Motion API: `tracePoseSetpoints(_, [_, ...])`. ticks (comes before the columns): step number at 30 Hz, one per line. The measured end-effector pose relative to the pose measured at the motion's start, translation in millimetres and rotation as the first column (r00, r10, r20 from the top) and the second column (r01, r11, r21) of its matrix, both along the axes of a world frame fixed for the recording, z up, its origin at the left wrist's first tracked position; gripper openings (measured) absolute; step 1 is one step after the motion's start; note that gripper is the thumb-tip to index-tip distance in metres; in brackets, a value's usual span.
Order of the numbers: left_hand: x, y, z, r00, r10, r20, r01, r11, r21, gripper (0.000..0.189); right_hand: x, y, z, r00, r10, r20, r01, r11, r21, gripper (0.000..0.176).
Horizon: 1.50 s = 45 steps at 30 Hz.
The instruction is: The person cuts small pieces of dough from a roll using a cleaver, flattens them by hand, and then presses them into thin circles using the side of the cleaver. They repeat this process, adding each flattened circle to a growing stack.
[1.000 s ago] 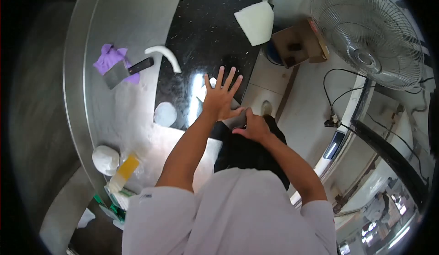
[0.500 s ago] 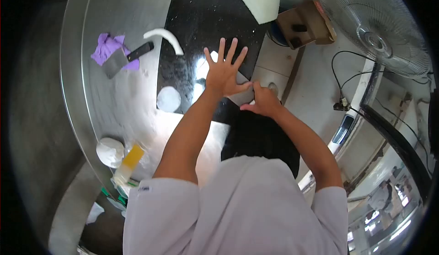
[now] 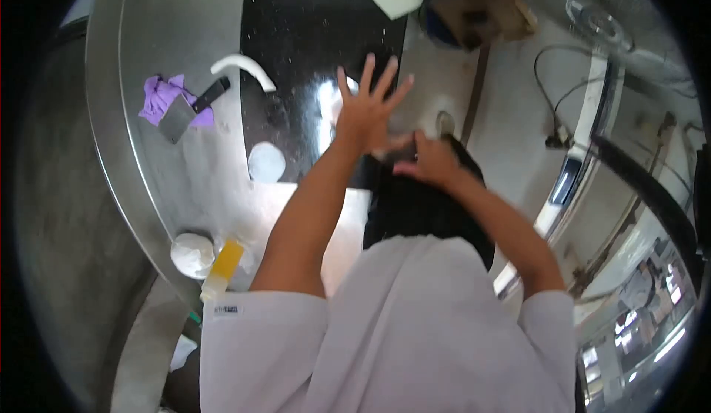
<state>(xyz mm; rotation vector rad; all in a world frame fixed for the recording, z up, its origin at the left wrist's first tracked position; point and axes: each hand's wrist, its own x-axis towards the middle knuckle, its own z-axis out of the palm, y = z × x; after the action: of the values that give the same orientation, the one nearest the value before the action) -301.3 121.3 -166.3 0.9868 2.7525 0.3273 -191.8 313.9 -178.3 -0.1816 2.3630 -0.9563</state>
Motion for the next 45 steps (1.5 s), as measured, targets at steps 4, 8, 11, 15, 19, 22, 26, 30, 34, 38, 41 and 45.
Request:
tracePoseSetpoints(4, [-40.9,4.4,1.7,0.984,0.161,-0.077,-0.165,0.985,-0.045,0.110,-86.8,19.1,11.3,0.930,0.233,-0.283,-0.229,0.972,0.046,0.077])
tracePoseSetpoints(8, [-49.4,-16.1,-4.5,0.943,0.286,-0.172,-0.261,0.953,0.154,0.112,-116.7,4.4,20.6,0.960,0.276,-0.051,-0.279,0.959,-0.043,0.079])
tracePoseSetpoints(11, [3.3,-11.4,-13.6,0.989,0.136,-0.054,-0.133,0.990,0.056,0.113,-33.2,1.3,0.7,0.959,0.182,-0.217,-0.192,0.981,-0.024,0.081])
tracePoseSetpoints(15, [-11.7,0.5,-10.6,0.989,0.139,-0.058,-0.138,0.990,0.008,0.108,-73.3,24.4,16.1,0.962,0.272,-0.025,-0.272,0.962,-0.009,0.082])
tracePoseSetpoints(19, [-40.7,-0.3,-10.9,0.890,0.422,-0.174,-0.407,0.906,0.114,0.109,-134.5,28.0,-12.3,0.840,0.319,-0.438,-0.428,0.886,-0.177,0.082])
tracePoseSetpoints(22, [-34.0,-9.8,-12.2,0.896,0.409,-0.172,-0.396,0.912,0.105,0.110,-133.2,21.5,2.6,0.861,0.413,-0.298,-0.463,0.878,-0.120,0.083])
tracePoseSetpoints(26, [-3.9,4.7,-19.1,0.976,0.213,-0.051,-0.212,0.977,0.023,0.110,-81.8,32.3,-0.4,0.934,0.327,-0.142,-0.334,0.942,-0.031,0.084])
tracePoseSetpoints(30, [-26.1,5.4,-21.1,0.932,0.319,-0.174,-0.314,0.948,0.054,0.110,-123.3,43.6,-10.8,0.852,0.402,-0.335,-0.431,0.902,-0.013,0.080])
tracePoseSetpoints(34, [-49.4,-9.9,-12.6,0.852,0.479,-0.209,-0.475,0.877,0.076,0.111,-181.9,8.6,46.7,0.847,0.524,-0.094,-0.519,0.852,0.072,0.084])
tracePoseSetpoints(38, [-5.3,-0.5,-21.2,0.936,0.331,-0.120,-0.333,0.943,0.003,0.113,-107.8,28.0,6.9,0.903,0.426,-0.052,-0.429,0.898,-0.096,0.088])
tracePoseSetpoints(41, [-24.8,12.6,-33.5,0.937,0.324,-0.130,-0.314,0.945,0.092,0.111,-116.0,35.0,17.5,0.883,0.449,0.138,-0.460,0.885,0.063,0.090])
tracePoseSetpoints(45, [-48.1,13.3,-19.3,0.865,0.455,-0.210,-0.443,0.891,0.102,0.112,-170.7,47.3,-6.1,0.739,0.465,-0.487,-0.538,0.843,-0.012,0.084])
